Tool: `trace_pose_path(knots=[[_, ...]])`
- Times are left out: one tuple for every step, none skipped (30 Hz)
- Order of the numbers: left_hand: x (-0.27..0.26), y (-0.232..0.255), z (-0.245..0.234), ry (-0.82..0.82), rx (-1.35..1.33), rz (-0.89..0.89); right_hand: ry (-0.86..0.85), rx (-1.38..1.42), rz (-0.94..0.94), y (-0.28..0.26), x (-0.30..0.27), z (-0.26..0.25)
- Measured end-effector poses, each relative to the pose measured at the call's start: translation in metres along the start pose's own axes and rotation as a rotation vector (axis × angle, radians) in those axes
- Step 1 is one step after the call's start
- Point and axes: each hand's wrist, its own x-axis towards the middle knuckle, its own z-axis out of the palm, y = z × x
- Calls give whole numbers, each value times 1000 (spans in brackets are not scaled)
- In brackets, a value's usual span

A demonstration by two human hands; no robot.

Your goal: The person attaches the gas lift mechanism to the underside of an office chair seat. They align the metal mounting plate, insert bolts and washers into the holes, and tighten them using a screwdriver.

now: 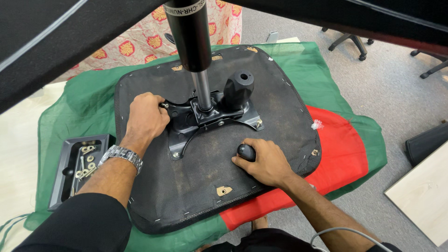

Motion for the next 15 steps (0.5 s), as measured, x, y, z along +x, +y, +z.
trace_pose_path(knots=[[-1, 1, -1, 37, -8, 12, 2, 0, -5, 0, 0, 0], [-2, 2, -1, 74, -16, 24, -5, -1, 1, 0, 0, 1], [-3, 4, -2, 114, -25, 35, -10, -4, 6, 0, 1, 0], [-2, 6, -2, 100, -53, -10, -16, -8, 11, 0, 1, 0], [-1, 7, -2, 85, -83, -50, -13, -7, 5, 0, 1, 0], [-1, 8, -2, 70, -112, -91, -9, -6, -1, -1, 1, 0], [0, 9, -2, 46, -132, -134, -4, -5, -5, -1, 2, 0], [-1, 9, -1, 21, -152, -176, -3, -1, -9, 0, 2, -1], [-1, 8, 0, -4, -171, -220, -3, 4, -12, 0, 2, -1], [-1, 7, 1, -3, -197, -230, -2, 9, -15, 0, 2, -1], [-1, 6, 2, -3, -222, -243, -20, 4, 4, -1, 2, -1], [-1, 4, 3, -3, -247, -255, -38, -1, 22, -1, 2, -1], [-1, 2, 5, 7, -313, -345, -56, -7, 39, -1, 2, -1], [0, 0, 6, 17, -380, -434, -43, -3, 20, -1, 2, -1], [2, -1, 7, 24, -447, -520, -28, 1, 4, -1, 2, -1]])
